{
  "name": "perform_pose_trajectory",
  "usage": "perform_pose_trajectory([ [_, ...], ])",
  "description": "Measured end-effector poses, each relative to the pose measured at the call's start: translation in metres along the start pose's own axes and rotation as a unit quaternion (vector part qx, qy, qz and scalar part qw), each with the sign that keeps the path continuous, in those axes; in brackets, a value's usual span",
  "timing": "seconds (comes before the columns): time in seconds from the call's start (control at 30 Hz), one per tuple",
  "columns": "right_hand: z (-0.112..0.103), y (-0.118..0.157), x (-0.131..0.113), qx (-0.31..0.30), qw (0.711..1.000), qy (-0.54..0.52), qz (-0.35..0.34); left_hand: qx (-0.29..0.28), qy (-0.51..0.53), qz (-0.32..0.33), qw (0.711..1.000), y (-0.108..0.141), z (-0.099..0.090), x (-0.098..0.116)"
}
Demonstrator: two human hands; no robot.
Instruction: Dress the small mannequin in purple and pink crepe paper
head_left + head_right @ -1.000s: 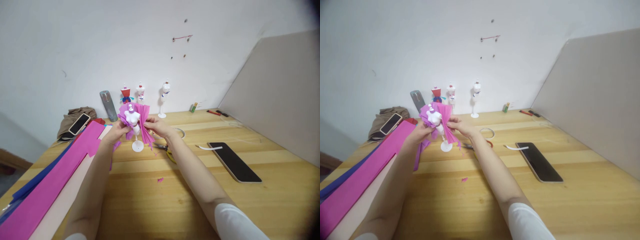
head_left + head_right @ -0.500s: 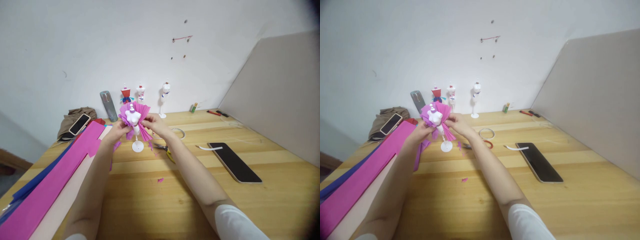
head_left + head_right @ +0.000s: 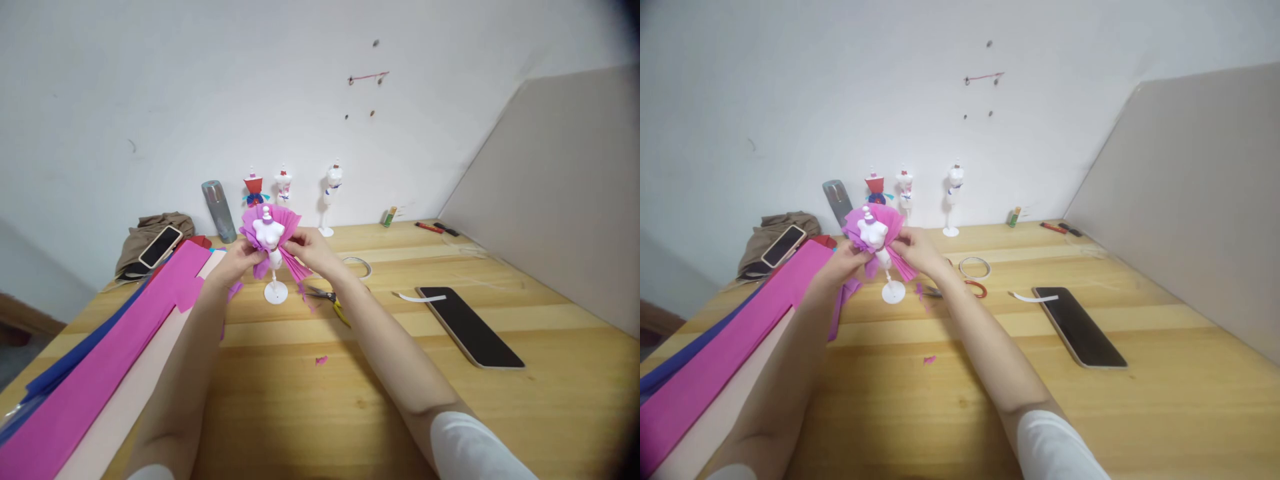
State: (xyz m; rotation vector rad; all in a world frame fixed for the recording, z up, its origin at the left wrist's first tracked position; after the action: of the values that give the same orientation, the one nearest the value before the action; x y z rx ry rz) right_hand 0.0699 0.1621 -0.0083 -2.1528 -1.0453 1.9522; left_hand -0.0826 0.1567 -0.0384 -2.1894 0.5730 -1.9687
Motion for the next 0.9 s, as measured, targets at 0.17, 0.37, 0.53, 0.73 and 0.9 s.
perform_pose_trajectory([
  [0.17, -0.005, 0.0025, 0.0, 0.05, 0.997, 0.051, 0.004, 0.003, 0.014, -0.007, 1.0, -0.0012, 0.0004, -0.0023],
  [0.37, -0.0091, 0.0006, -0.0035, 0.078, 0.996, 0.046, -0.011, 0.011, 0.051, -0.013, 0.999, -0.0019, -0.0003, -0.0062],
  [0.53, -0.0058, -0.0002, -0.0012, 0.069, 0.998, 0.011, 0.002, -0.003, 0.056, -0.011, 0.998, -0.0011, 0.0033, -0.0027],
  [0.73, -0.0081, -0.0003, 0.0, 0.091, 0.996, 0.004, 0.001, 0.0, 0.062, -0.02, 0.998, 0.0002, 0.0045, -0.0026],
  [0.9, -0.0094, 0.0018, -0.0021, 0.089, 0.996, -0.008, 0.011, 0.018, 0.09, -0.026, 0.995, 0.0002, 0.0027, -0.0041],
])
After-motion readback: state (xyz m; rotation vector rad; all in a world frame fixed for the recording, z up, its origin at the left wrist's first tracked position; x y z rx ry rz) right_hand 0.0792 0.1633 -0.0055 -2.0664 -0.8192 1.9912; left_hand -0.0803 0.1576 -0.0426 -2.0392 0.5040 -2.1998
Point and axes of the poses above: each hand's wrist, its own y-axis away from the middle knuckle, its own z-axis out of the palm, x = y × z, the point moved 9 cm from there along -y, towards the middle knuckle, and after that the axes turned 3 degrees about y, right-handed, at the moved point
